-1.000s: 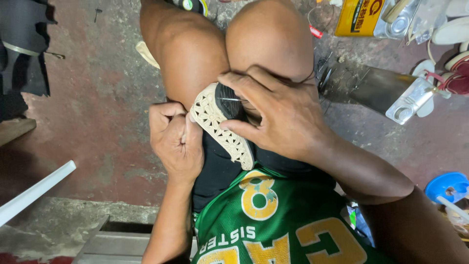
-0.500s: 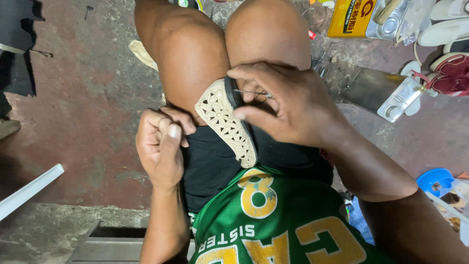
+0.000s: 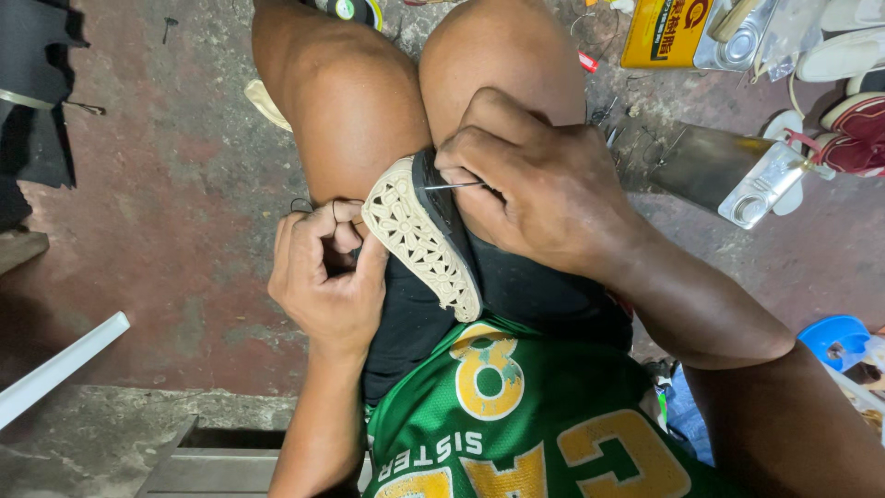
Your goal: The person sews a shoe sole to the upper part by hand using a needle and thread, repeatedly pushing the needle through the material and pulling the thread tight.
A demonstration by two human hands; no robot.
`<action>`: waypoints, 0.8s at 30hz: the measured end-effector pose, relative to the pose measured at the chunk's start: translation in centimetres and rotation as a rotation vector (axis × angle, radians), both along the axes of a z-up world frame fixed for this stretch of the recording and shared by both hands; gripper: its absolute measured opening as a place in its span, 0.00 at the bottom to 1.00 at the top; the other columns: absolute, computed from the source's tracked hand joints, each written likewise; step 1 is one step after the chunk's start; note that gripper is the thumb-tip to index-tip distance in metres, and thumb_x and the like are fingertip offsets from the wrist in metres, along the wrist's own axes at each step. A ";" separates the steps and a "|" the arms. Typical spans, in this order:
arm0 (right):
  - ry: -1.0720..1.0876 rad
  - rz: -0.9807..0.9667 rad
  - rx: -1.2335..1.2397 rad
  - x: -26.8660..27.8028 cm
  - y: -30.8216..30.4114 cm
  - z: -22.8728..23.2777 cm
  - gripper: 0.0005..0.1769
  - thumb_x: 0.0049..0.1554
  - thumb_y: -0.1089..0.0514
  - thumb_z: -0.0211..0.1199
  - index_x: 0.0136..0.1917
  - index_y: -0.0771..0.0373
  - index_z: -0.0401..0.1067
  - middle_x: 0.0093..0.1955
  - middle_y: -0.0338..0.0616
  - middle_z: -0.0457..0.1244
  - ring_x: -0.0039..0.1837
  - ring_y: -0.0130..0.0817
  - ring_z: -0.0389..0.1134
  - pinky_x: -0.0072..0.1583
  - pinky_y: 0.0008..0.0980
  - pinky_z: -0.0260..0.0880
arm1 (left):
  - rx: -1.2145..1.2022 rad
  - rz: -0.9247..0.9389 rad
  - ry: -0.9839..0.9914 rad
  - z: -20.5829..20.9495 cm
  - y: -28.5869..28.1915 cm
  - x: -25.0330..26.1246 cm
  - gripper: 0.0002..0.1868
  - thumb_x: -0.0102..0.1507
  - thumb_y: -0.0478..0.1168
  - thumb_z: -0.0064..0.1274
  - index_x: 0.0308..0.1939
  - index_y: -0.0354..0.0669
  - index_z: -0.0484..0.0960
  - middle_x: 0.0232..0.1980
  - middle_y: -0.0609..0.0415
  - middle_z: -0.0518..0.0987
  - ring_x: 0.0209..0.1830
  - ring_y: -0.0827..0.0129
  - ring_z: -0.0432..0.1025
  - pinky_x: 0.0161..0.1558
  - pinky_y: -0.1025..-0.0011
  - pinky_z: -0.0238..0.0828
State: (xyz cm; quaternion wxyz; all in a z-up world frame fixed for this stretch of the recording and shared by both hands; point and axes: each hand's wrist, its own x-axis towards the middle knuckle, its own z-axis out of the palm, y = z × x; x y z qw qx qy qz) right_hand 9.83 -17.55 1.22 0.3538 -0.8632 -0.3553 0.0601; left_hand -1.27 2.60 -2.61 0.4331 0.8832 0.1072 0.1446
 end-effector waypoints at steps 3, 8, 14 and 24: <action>0.145 -0.002 0.089 0.9 -0.2 0.5 0.10 0.60 0.66 0.68 0.51 0.61 0.69 0.52 0.41 0.65 0.43 0.33 0.71 0.43 0.33 0.71 | -0.010 -0.041 -0.049 -0.4 0.2 0.2 0.16 0.62 0.31 0.70 0.46 0.40 0.77 0.36 0.55 0.74 0.33 0.66 0.66 0.40 0.71 0.66; 0.258 0.018 0.138 1.8 -0.3 1.2 0.23 0.63 0.65 0.64 0.69 0.62 0.64 0.66 0.49 0.66 0.54 0.34 0.75 0.52 0.28 0.79 | -0.117 0.009 0.033 -1.2 0.9 0.0 0.14 0.59 0.32 0.71 0.41 0.38 0.78 0.32 0.57 0.68 0.32 0.70 0.63 0.37 0.74 0.61; -0.084 0.105 -0.108 1.0 0.3 1.7 0.35 0.52 0.54 0.67 0.69 0.69 0.64 0.59 0.51 0.67 0.54 0.48 0.72 0.50 0.44 0.73 | -0.302 0.018 0.014 -2.5 1.8 -0.5 0.13 0.60 0.32 0.71 0.40 0.36 0.79 0.29 0.60 0.66 0.29 0.77 0.60 0.37 0.77 0.58; 0.019 0.120 -0.097 1.5 1.2 0.5 0.19 0.59 0.58 0.69 0.62 0.64 0.72 0.46 0.42 0.65 0.46 0.42 0.71 0.45 0.42 0.70 | -0.342 0.016 -0.001 -2.7 2.1 -0.9 0.13 0.60 0.33 0.71 0.41 0.37 0.79 0.29 0.61 0.65 0.28 0.79 0.59 0.34 0.79 0.56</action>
